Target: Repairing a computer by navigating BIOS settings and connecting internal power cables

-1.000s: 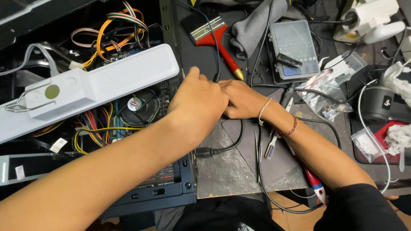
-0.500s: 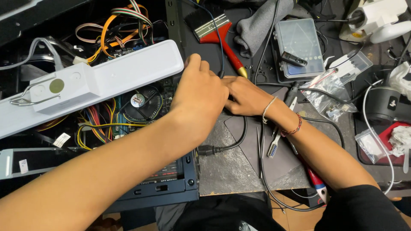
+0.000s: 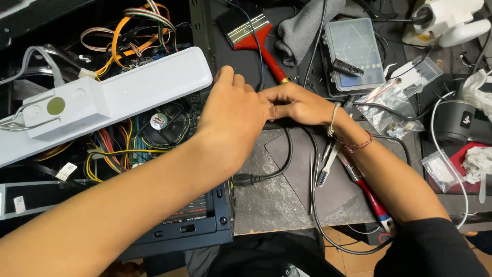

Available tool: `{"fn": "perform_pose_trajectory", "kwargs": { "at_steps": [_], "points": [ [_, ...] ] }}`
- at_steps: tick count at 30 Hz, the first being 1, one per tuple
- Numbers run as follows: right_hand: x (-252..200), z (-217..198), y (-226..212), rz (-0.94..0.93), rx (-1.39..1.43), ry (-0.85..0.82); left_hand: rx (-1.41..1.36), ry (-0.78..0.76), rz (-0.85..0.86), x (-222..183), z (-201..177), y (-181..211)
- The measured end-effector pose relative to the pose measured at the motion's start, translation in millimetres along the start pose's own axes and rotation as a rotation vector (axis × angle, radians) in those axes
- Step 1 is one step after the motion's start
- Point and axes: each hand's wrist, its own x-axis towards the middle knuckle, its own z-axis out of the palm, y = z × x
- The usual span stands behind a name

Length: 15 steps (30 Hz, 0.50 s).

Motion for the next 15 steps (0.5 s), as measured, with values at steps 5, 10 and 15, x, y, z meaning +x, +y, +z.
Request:
{"fn": "perform_pose_trajectory", "kwargs": {
  "at_steps": [5,10,15],
  "points": [
    [-8.0,-7.0,-11.4,0.052,0.304,-0.019,-0.126,0.215,0.022,0.5,7.5,-1.3],
    [-15.0,-16.0,-13.1,-0.001,0.561,-0.050,-0.450,0.286,0.108,-1.3,-1.7,-14.5],
    [-23.7,-29.7,-46.9,-0.089,0.308,-0.004,-0.686,0.287,-0.046,-5.1,-13.7,-17.5]
  ]
}}
